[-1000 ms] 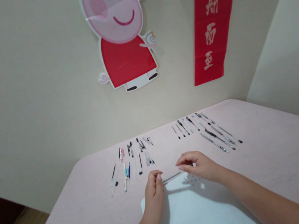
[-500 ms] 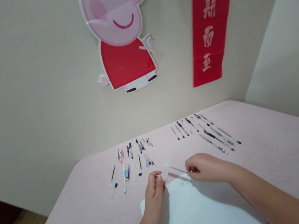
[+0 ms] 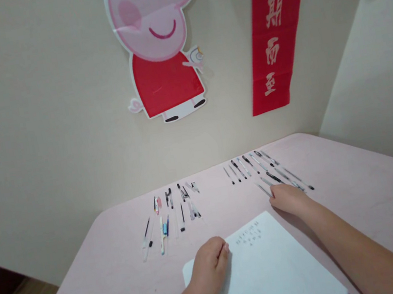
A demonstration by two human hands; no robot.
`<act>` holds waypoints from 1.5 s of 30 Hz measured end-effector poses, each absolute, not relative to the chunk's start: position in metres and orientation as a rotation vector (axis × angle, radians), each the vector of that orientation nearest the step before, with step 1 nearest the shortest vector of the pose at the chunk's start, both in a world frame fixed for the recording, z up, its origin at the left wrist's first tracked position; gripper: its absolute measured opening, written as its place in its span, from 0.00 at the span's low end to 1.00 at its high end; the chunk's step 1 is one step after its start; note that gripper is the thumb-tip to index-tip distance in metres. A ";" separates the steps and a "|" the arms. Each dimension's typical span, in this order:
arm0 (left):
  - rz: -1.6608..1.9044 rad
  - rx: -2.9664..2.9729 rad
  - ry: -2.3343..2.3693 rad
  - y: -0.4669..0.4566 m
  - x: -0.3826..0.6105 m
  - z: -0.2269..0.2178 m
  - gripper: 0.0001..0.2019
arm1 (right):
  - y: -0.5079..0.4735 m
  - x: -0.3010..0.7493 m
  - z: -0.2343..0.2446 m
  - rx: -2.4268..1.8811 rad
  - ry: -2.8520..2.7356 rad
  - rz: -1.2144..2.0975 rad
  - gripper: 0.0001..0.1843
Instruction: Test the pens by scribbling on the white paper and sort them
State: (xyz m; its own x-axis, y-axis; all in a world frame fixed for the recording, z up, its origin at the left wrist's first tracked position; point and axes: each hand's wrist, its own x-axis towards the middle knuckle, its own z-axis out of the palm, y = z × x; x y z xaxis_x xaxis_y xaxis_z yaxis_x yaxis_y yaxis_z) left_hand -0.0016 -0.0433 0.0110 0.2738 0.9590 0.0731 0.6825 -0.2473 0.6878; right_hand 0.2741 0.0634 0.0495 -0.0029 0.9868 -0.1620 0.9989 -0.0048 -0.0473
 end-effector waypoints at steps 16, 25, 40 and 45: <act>0.450 2.289 1.489 -0.046 0.000 0.012 0.13 | 0.037 0.220 0.049 1.824 2.784 -0.341 0.10; 0.430 2.314 1.495 -0.045 0.000 0.013 0.12 | 0.029 0.209 0.025 1.658 2.860 -0.407 0.09; 0.440 2.334 1.453 -0.046 0.001 0.016 0.12 | 0.035 0.202 0.037 1.666 2.876 -0.480 0.09; 0.472 2.348 1.399 -0.044 0.001 0.012 0.12 | 0.044 0.165 0.047 1.517 3.057 -0.422 0.12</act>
